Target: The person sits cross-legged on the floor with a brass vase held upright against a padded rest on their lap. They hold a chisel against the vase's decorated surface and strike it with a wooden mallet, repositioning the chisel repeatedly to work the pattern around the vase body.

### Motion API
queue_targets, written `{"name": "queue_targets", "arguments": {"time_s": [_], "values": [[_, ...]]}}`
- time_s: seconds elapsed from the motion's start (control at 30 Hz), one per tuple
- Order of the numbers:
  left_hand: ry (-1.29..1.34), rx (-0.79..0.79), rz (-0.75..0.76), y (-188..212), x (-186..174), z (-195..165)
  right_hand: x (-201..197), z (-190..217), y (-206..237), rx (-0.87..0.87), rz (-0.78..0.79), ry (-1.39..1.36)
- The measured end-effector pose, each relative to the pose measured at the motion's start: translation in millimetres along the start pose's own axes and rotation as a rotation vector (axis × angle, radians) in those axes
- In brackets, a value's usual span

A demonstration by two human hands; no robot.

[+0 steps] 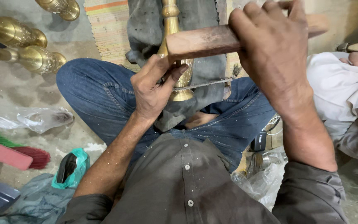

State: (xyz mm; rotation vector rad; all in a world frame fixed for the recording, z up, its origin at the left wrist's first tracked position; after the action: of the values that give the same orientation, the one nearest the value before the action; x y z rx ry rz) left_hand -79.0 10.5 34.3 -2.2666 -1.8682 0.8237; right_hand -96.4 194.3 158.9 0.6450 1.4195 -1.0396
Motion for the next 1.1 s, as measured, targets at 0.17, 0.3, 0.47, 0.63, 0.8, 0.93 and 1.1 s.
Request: {"name": "queue_targets", "arguments": {"time_s": [0.17,0.3,0.47,0.63,0.8,0.93,1.1], "values": [[0.008,-0.022,0.021,-1.6,-0.1,2.9,5.1,-2.3,0.8,0.006,0.016,-0.090],[0.001,-0.029,0.014,-0.5,-2.5,2.3,5.1,-4.6,2.0,-0.020,-0.006,-0.113],[0.021,-0.017,0.021,-3.0,0.6,3.7,5.8,-3.4,0.7,0.004,0.003,-0.072],[-0.005,-0.023,0.025,-0.6,-1.0,3.6,5.4,7.9,0.2,-0.086,-0.003,0.249],[-0.018,-0.049,0.040,-1.0,0.0,6.0,28.1,-41.4,16.2,0.444,0.066,-0.670],[0.020,0.009,0.039,-2.1,0.2,4.6,17.4,-9.5,12.9,-0.043,0.028,0.122],[0.006,0.001,0.029,-0.4,1.0,8.0,15.7,-18.9,10.5,0.052,0.028,-0.339]]}}
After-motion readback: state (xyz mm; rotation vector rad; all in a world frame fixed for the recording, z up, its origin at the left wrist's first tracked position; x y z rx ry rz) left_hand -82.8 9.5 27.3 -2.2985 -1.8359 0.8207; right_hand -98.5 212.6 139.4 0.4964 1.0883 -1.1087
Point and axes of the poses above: each hand's wrist, its own y-axis away from the middle knuckle, its own x-axis out of the palm, z = x × y, the point moved 8 cm from there along -y, towards the middle knuckle, and after that the axes turned 6 degrees about z, right-handed, at the moved point
